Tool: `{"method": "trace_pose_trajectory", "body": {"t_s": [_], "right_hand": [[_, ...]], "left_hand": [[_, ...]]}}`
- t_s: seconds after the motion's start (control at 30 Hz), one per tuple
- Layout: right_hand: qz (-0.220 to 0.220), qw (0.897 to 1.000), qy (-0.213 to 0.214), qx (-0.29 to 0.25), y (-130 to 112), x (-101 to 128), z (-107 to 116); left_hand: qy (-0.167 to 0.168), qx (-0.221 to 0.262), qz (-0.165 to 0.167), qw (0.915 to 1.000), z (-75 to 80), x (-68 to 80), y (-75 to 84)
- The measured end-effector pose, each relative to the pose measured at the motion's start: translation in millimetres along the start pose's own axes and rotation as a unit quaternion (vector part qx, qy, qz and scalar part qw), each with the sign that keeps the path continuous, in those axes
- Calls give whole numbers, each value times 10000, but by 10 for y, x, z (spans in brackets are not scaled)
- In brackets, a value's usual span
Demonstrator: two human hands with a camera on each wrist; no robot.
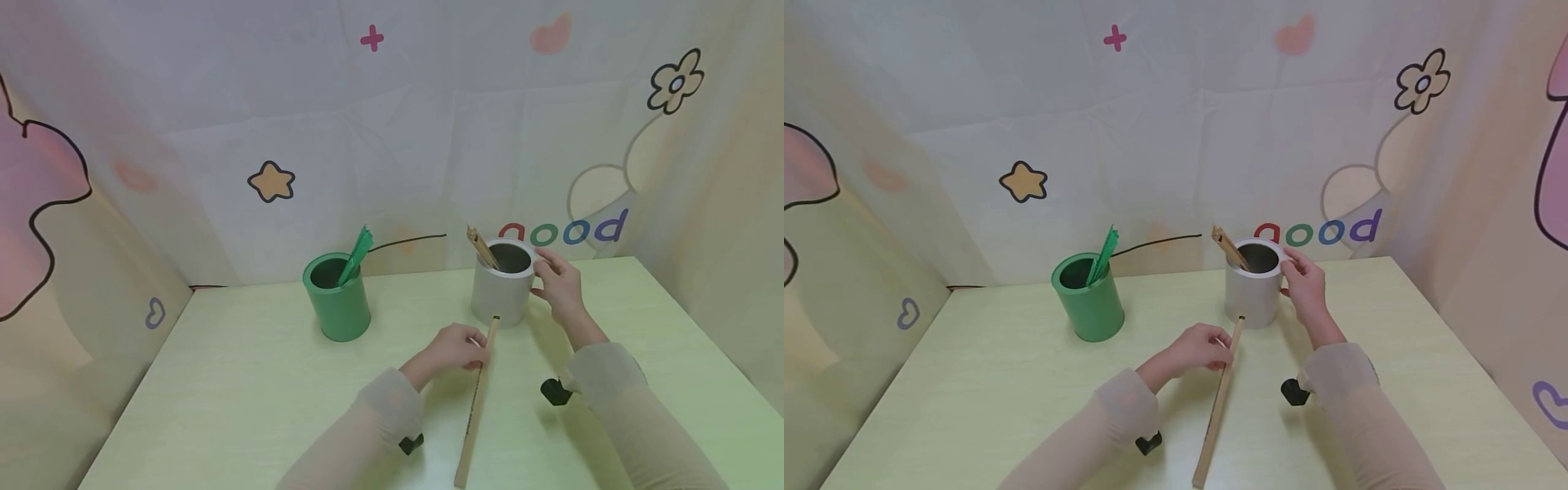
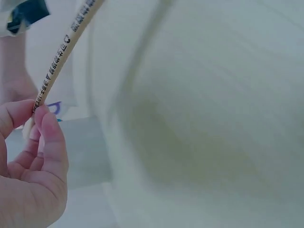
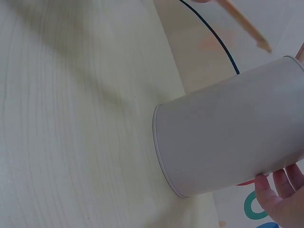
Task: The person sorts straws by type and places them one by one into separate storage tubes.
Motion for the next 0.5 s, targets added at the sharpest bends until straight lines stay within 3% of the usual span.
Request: {"method": "trace_pose_trajectory", "body": {"t_s": [0.17, 0.5], "right_hand": [[31, 10000, -44, 13, -4, 5, -1], [-7, 10000, -41, 1, -20, 15, -2]], "left_hand": [[-238, 478, -352, 9980, 69, 40, 152], [-312, 617, -482, 9964, 250, 195, 498]]}}
Point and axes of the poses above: each hand's wrist, its own x-axis away from the middle knuckle, its own z-axis out of the back of the hand, y = z × x, the point moved 6 cm from there along -x, towards the middle knuckle, and after that the axes turned 10 degrees about z, right-handed, at the moved point
